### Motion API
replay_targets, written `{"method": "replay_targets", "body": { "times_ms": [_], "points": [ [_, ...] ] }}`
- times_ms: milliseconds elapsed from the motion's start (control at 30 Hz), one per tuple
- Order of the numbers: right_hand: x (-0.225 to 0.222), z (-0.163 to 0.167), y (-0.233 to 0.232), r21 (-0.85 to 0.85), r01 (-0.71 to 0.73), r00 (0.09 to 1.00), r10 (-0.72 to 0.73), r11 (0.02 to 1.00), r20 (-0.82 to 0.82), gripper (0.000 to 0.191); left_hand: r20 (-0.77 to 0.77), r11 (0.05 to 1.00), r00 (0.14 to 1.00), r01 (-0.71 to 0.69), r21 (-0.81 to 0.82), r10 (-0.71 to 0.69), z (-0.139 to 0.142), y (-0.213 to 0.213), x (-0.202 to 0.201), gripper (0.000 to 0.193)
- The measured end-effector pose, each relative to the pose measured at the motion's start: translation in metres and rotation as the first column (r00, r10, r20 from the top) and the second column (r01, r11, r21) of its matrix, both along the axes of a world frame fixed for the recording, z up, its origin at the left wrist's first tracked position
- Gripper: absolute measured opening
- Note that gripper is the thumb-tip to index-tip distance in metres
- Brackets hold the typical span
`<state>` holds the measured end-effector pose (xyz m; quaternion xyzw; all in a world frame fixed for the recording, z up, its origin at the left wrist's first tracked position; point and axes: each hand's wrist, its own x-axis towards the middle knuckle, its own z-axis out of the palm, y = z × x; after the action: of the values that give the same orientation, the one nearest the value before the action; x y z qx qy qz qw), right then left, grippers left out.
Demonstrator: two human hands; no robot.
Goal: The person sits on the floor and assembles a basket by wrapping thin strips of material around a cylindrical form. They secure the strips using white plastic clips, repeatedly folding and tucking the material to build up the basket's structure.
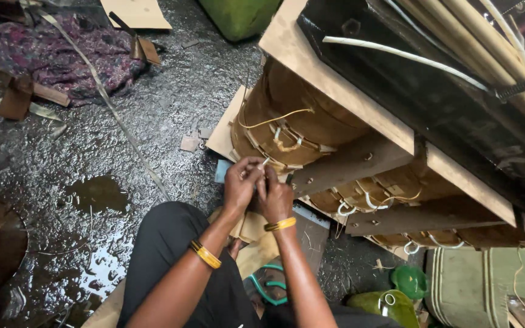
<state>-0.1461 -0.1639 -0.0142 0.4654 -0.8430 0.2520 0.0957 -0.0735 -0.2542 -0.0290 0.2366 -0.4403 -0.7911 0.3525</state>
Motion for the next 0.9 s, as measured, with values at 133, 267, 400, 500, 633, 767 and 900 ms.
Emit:
{"method": "replay_targets", "body": {
  "times_ms": [133, 267, 400, 500, 633, 767, 900],
  "points": [
    [-0.023, 0.015, -0.002, -0.040, -0.222, 0.929, 0.224, 0.974, 0.296, 0.028, 0.140, 0.951, 0.987, -0.031, -0.307, 0.078, -0.003, -0.003, 0.011, 0.028],
    [-0.020, 0.028, -0.004, -0.191, -0.169, 0.545, 0.253, 0.967, 0.799, 0.026, 0.300, 0.687, 0.914, 0.033, -0.726, 0.273, 0.013, -0.018, 0.025, 0.025],
    [-0.009, 0.040, -0.002, -0.153, -0.128, 0.523, 0.197, 0.980, 0.829, 0.025, 0.346, 0.501, 0.852, 0.117, -0.857, 0.393, 0.032, -0.029, 0.038, 0.023],
    [0.002, 0.038, 0.003, -0.129, -0.070, 0.678, 0.142, 0.989, 0.722, 0.025, 0.353, 0.428, 0.825, 0.152, -0.891, 0.441, 0.033, -0.031, 0.040, 0.025],
    [-0.005, 0.030, -0.001, -0.173, -0.045, 0.609, 0.165, 0.984, 0.776, 0.023, 0.241, 0.603, 0.932, 0.032, -0.797, 0.269, 0.020, -0.034, 0.028, 0.034],
    [-0.017, 0.025, 0.000, -0.180, -0.080, 0.515, 0.195, 0.980, 0.835, 0.023, 0.224, 0.602, 0.965, 0.099, -0.792, 0.136, 0.007, -0.037, 0.018, 0.028],
    [-0.005, 0.022, 0.007, -0.076, -0.043, 0.848, 0.076, 0.996, 0.525, 0.022, 0.313, 0.619, 0.932, 0.138, -0.773, 0.184, 0.003, -0.038, 0.019, 0.018]
  ]
}}
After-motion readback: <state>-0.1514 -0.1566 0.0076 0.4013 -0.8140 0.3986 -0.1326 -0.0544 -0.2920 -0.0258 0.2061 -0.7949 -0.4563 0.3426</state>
